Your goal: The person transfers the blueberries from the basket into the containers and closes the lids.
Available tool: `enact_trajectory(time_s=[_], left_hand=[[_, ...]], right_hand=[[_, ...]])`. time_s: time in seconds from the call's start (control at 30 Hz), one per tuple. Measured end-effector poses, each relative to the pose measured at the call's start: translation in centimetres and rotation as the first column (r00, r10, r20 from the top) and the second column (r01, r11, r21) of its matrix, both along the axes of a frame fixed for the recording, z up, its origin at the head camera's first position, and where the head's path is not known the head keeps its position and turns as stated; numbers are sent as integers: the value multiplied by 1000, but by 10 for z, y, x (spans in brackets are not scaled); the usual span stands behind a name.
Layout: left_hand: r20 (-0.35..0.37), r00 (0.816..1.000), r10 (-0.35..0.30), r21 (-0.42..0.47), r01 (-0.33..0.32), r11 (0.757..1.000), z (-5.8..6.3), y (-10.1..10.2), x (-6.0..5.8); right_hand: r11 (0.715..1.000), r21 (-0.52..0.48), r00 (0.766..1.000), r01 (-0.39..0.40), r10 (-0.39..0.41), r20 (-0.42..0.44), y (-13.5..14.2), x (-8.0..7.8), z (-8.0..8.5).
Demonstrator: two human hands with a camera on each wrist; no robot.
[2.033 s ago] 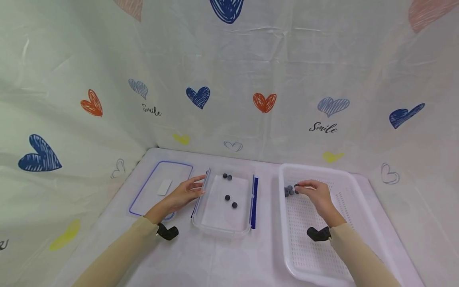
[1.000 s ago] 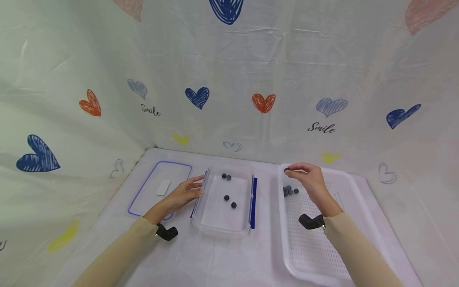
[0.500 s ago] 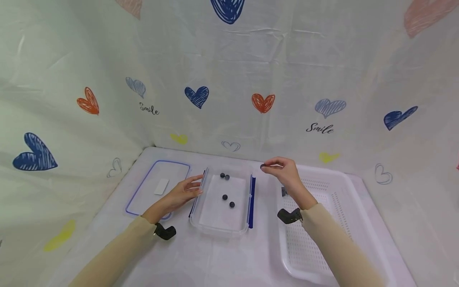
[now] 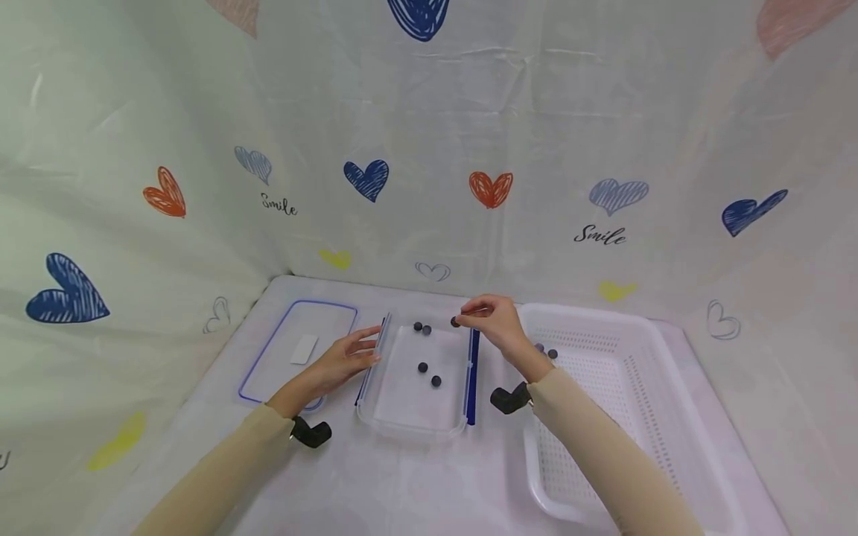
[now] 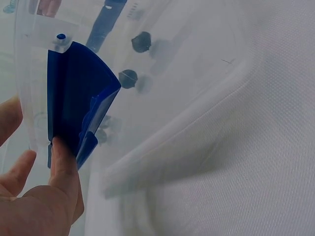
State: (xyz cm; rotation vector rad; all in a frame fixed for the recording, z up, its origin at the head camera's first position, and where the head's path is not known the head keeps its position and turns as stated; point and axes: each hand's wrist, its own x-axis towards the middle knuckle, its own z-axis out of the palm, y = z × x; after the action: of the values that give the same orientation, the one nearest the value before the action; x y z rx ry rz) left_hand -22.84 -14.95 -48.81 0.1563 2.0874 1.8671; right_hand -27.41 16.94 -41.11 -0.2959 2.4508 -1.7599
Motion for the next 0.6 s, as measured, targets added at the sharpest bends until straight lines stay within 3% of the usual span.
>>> enact_trajectory(time_s=[0.23,0.6], left_hand=[[-5,1000,-14,5,14,1000,2,1,-1],[6,1000,3,11,-3,1000,-2,-1,-1]], right_hand=[[1000,-8,1000,8,-8,-8,3,0,4],[996,-66,998,53,-55,-31,32,2,14]])
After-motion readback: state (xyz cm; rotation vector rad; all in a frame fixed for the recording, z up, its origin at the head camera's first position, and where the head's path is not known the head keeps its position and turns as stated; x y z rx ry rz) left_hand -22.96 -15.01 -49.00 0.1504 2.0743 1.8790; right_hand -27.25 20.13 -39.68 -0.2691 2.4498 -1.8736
